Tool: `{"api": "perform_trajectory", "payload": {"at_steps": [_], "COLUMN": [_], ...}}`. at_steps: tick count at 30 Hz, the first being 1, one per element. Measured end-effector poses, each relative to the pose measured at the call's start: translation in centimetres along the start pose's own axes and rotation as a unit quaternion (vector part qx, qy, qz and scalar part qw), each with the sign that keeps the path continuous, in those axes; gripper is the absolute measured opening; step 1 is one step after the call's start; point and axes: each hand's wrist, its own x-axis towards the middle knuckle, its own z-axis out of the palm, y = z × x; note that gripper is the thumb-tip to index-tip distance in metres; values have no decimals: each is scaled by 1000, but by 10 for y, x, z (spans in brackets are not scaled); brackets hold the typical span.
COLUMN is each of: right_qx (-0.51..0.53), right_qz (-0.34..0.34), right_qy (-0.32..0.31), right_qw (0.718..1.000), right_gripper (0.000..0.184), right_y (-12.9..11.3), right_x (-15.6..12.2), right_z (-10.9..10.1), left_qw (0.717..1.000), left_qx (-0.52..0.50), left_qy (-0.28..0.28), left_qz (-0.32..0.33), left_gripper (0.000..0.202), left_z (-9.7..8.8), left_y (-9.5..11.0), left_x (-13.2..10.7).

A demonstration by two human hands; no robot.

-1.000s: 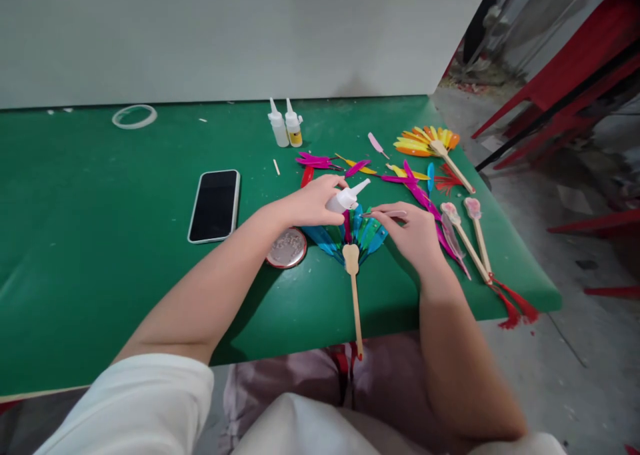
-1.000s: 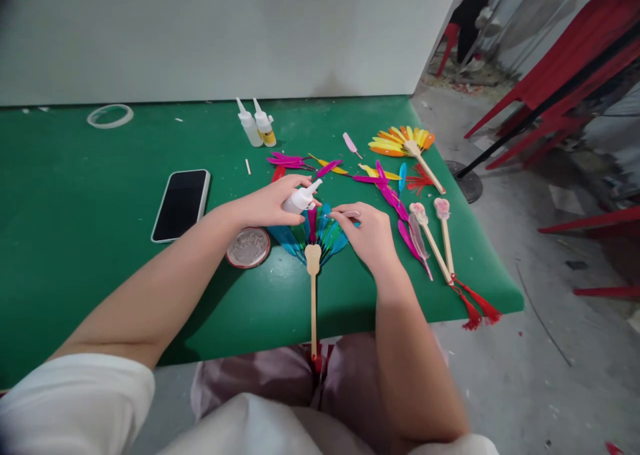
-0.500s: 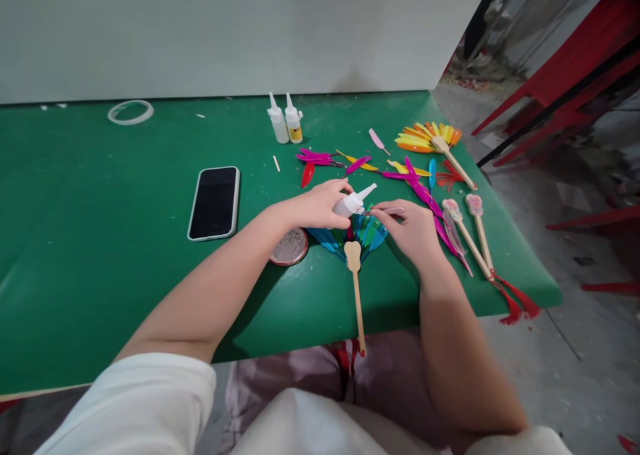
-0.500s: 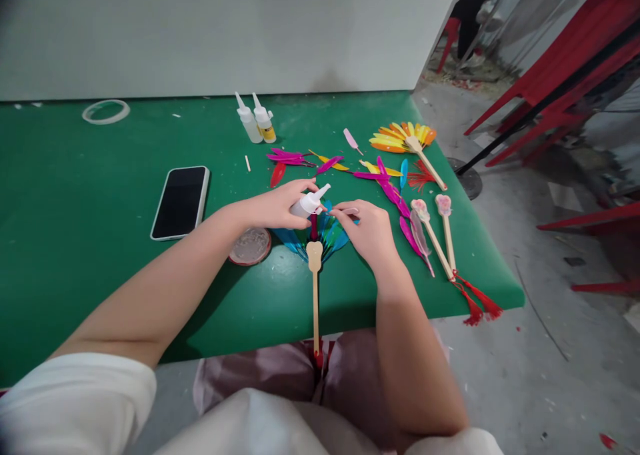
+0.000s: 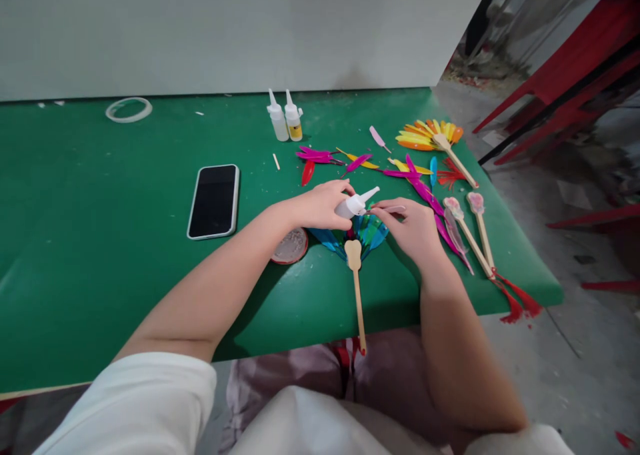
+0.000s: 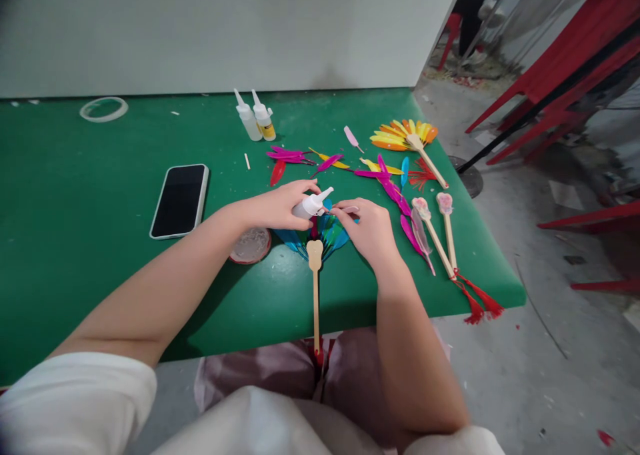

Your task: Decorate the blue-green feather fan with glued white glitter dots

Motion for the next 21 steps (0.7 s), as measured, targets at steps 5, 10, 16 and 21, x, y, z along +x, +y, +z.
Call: {"api": "perform_trajectory", "payload": {"at_steps": [5, 10, 16, 21], "right_qx": [0, 9, 14, 3], "right_qz": [8, 16, 16, 26], "right_qy": [-7, -9, -11, -17], "right_qw": [1000, 1000, 1000, 1000], "right_gripper": [11, 11, 13, 13], "right_y": [-1, -2, -2, -3], "right_x": [0, 0, 0, 0], "right_z": [-2, -3, -3, -2], "left_qw": [1000, 1000, 1000, 1000], "left_qx": [8, 11, 0, 11], "left_qy": [-3, -3, 10, 4], "left_qz": [1, 16, 8, 16], "left_gripper": [40, 35, 37, 35], "left_z": [2, 0, -2, 1], "left_y": [-2, -3, 1, -1], "left_x": [1, 1, -1, 0]}}
